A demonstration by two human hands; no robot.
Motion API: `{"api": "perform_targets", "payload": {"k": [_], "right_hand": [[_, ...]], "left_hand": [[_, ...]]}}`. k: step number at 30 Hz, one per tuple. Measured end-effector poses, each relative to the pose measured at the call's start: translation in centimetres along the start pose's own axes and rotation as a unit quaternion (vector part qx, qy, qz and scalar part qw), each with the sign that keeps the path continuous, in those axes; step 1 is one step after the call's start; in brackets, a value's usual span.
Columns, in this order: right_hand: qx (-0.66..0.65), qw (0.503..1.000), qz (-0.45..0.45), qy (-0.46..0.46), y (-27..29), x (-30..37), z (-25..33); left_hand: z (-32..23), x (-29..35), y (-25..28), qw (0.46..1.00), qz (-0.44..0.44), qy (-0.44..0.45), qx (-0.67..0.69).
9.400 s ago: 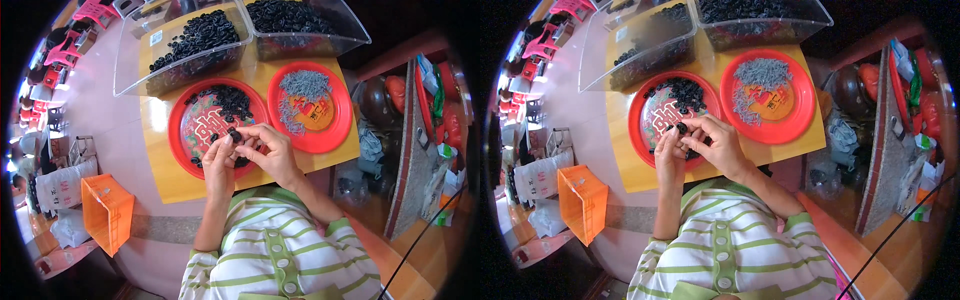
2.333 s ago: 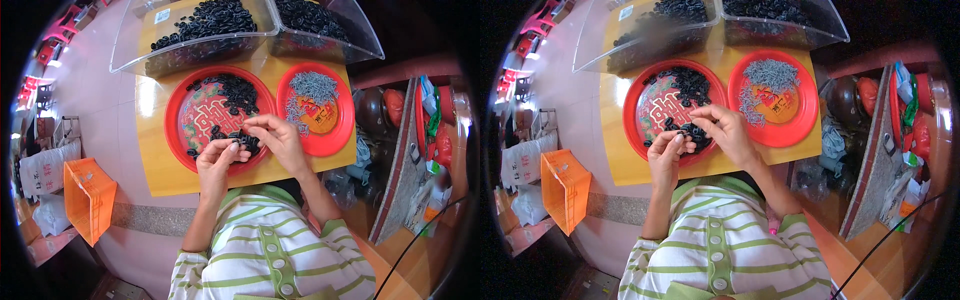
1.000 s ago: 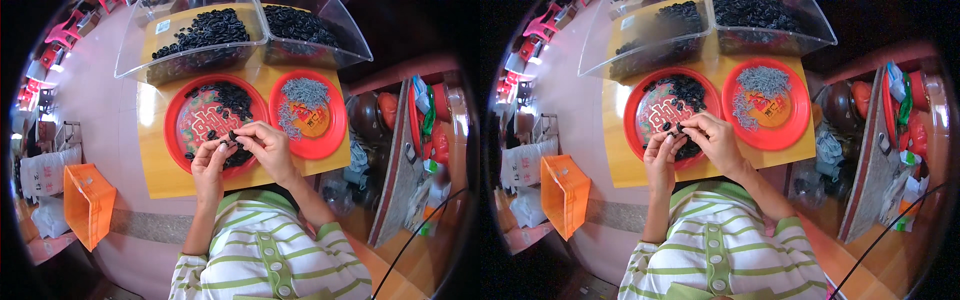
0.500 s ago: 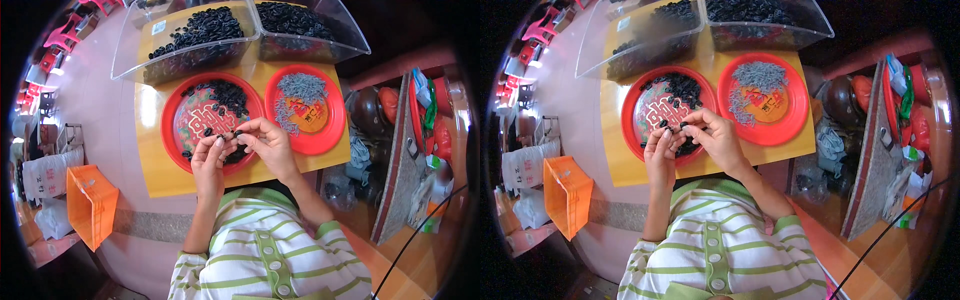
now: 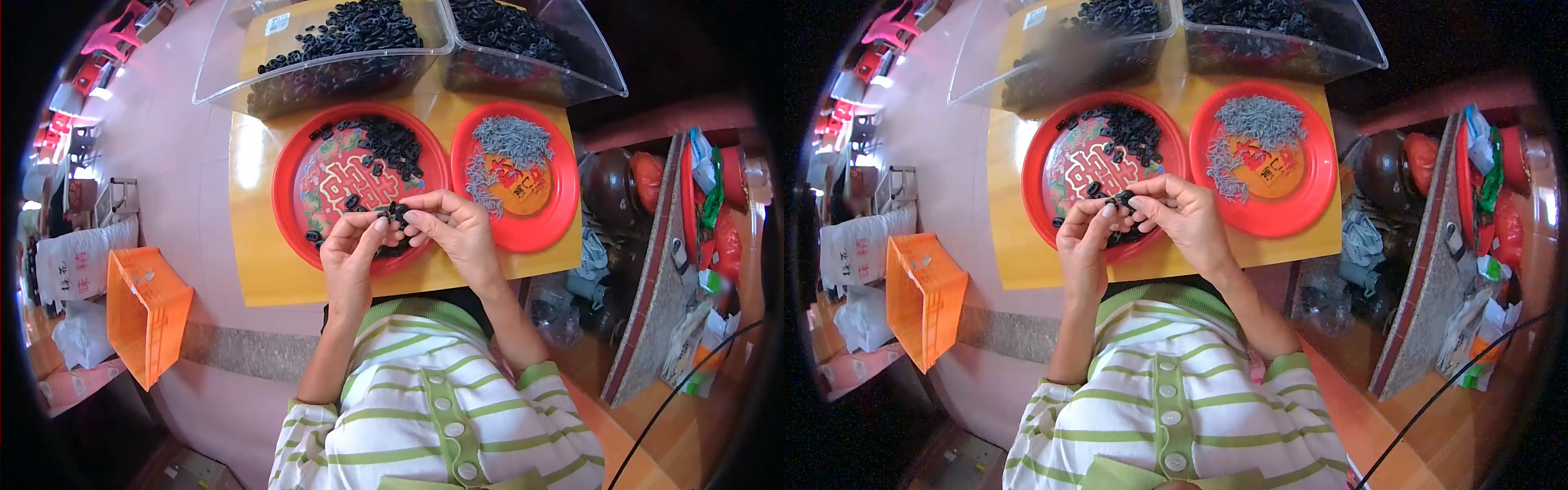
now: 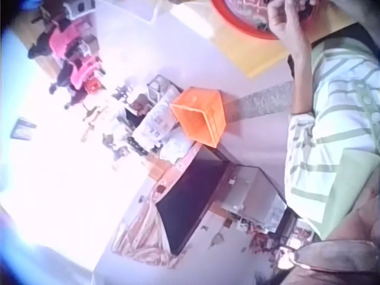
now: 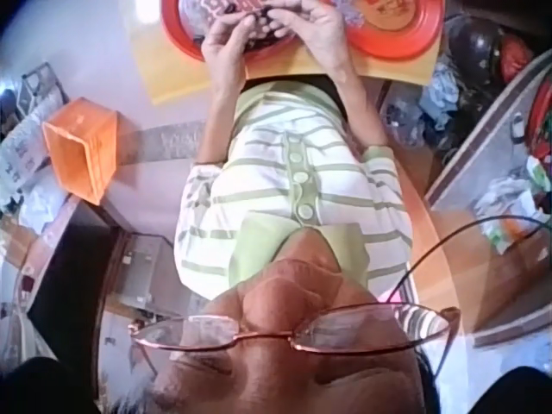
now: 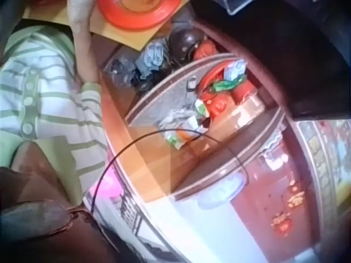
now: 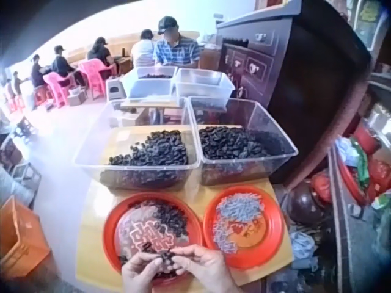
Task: The person puts on eyeglasses and assembles cord locks by fitting together plastic components and springs from the trays by hand.
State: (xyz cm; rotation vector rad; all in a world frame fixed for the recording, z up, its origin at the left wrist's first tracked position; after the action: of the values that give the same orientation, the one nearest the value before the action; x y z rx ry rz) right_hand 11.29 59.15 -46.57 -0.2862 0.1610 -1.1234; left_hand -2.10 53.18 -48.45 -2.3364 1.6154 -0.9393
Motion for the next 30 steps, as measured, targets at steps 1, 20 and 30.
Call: {"api": "perform_targets", "payload": {"k": [1, 20, 30], "right_hand": [[0.002, 1.000, -0.007, 0.002, 0.1, 0.0, -0.1], [-0.020, 1.000, -0.021, 0.007, -0.1, -0.1, -0.2], [-0.033, 0.997, -0.032, 0.070, -0.6, 0.3, -0.1]], "left_hand": [[0.1, 0.0, 0.0, 1.000, 0.002, 0.000, 0.009], [0.0, 0.1, -0.5, 1.000, 0.005, -0.006, -0.010], [0.5, -0.3, -0.7, 0.999, 0.021, 0.021, 0.030]]}}
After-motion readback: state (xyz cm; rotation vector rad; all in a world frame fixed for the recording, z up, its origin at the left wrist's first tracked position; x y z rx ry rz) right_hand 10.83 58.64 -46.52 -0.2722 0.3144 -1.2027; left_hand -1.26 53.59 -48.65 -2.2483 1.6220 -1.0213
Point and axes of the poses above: each hand's wrist, its own x-axis away from the middle knuckle, its own y-axis out of the back of the hand, z = x × y, the point moved 6 cm from there along -x, towards the middle knuckle, and after that the axes turned 10 degrees about y, right-handed, at the moved point
